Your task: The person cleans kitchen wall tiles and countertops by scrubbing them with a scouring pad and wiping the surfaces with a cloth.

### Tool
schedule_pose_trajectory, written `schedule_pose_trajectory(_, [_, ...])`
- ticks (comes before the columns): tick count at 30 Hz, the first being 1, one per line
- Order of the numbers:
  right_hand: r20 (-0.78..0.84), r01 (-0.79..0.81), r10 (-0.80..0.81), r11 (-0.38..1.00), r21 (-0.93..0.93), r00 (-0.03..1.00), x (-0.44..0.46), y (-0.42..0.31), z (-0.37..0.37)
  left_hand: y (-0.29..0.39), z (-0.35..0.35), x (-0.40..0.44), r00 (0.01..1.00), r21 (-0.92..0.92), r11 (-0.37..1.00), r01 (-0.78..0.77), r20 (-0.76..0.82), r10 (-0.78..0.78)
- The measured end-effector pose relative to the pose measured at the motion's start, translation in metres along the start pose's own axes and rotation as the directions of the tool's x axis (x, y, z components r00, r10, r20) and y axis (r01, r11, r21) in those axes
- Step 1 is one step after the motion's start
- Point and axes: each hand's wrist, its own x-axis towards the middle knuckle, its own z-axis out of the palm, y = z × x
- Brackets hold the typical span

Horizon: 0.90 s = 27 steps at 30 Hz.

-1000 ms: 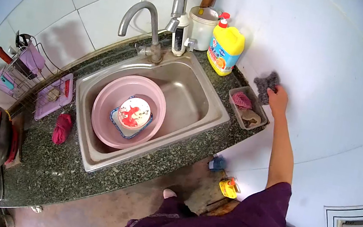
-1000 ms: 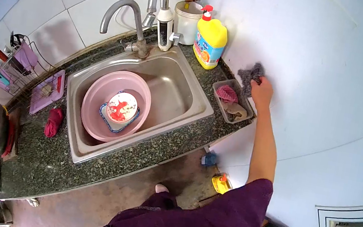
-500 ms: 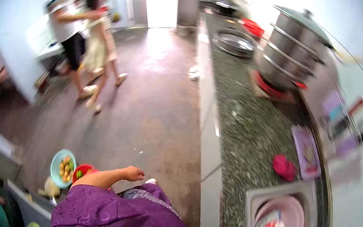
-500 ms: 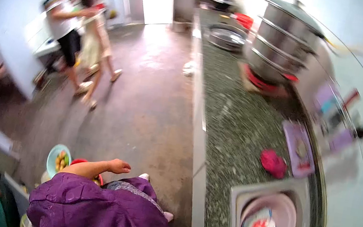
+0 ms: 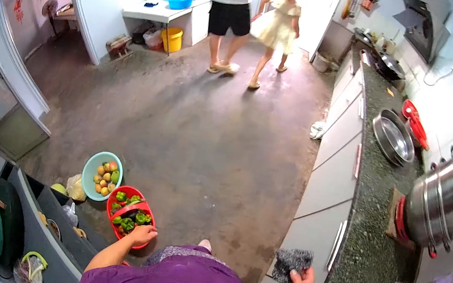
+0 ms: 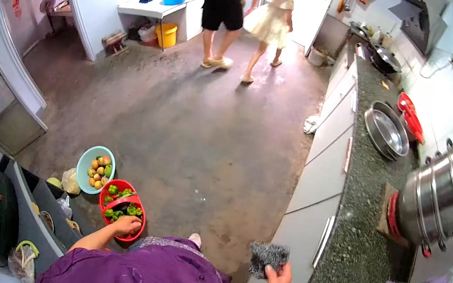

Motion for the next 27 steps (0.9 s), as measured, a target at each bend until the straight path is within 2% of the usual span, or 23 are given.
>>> schedule_pose_trajectory(2, [0.030,-0.012,0.014,0.999,-0.042,0.999,0.042,0.010,0.027,0.022,-0.025,0.001,0.993,-0.011,1.000,-0.004,-0.119,0.003])
schedule_pose_trajectory(4, [0.104,-0.080,0.085,0.996,-0.044,0.991,0.081,0.010,0.053,0.037,-0.041,0.008,0.979,-0.154,0.988,0.003,-0.200,-0.034])
schedule_pose_trajectory(6, [0.112,-0.074,0.079,0.996,-0.047,0.991,0.118,0.008,0.077,0.047,-0.050,0.021,0.971,-0.247,0.967,-0.061,-0.238,0.000])
schedule_pose_trajectory(10, [0.102,-0.123,0.147,0.971,-0.207,0.984,0.215,0.030,0.088,0.073,-0.082,0.056,0.959,-0.414,0.910,0.030,-0.244,-0.142])
schedule_pose_trajectory(13, [0.131,-0.089,0.116,0.977,-0.193,0.985,0.298,0.025,0.132,0.053,-0.097,0.099,0.935,-0.432,0.898,0.078,-0.281,-0.216])
schedule_pose_trajectory(14, [0.163,-0.089,0.124,0.975,-0.205,0.979,0.329,0.028,0.146,0.051,-0.102,0.104,0.900,-0.446,0.884,0.142,-0.313,-0.303])
schedule_pose_trajectory(16, [0.170,-0.109,0.175,0.934,-0.339,0.970,0.405,0.033,0.189,-0.008,-0.077,0.128,0.821,-0.434,0.871,0.229,-0.394,-0.412])
schedule_pose_trajectory(17, [0.216,-0.096,0.185,0.925,-0.367,0.959,0.439,0.036,0.226,-0.041,-0.062,0.135,0.779,-0.562,0.727,0.394,-0.215,-0.589])
schedule_pose_trajectory(18, [0.246,-0.102,0.187,0.941,-0.322,0.951,0.467,0.039,0.274,0.014,-0.096,0.108,0.676,-0.557,0.687,0.467,-0.276,-0.684])
schedule_pose_trajectory(20, [0.448,-0.117,0.260,0.940,-0.320,0.856,0.536,0.073,0.358,0.033,-0.102,0.093,0.555,-0.674,0.565,0.475,-0.268,-0.787])
schedule_pose_trajectory(21, [0.420,-0.076,0.242,0.924,-0.374,0.875,0.541,0.064,0.425,0.037,-0.099,0.087,0.490,-0.739,0.478,0.475,-0.228,-0.841])
schedule_pose_trajectory(22, [0.627,-0.082,0.266,0.948,-0.307,0.732,0.568,0.077,0.470,0.044,-0.096,0.084,0.450,-0.795,0.385,0.469,-0.160,-0.879])
schedule_pose_trajectory(23, [0.684,-0.054,0.276,0.944,-0.327,0.675,0.579,0.087,0.522,0.043,-0.089,0.086,0.410,-0.841,0.296,0.454,-0.098,-0.907])
schedule_pose_trajectory(24, [0.774,-0.058,0.276,0.953,-0.297,0.570,0.578,0.073,0.578,0.043,-0.081,0.089,0.381,-0.863,0.228,0.452,-0.044,-0.923])
schedule_pose_trajectory(25, [0.841,-0.029,0.237,0.966,-0.256,0.487,0.584,0.076,0.622,0.043,-0.074,0.093,0.366,-0.857,0.184,0.482,0.006,-0.931])
schedule_pose_trajectory(27, [0.900,-0.097,0.196,0.980,-0.172,0.389,0.592,0.084,0.699,0.038,-0.069,0.113,0.369,-0.810,0.144,0.569,0.095,-0.925])
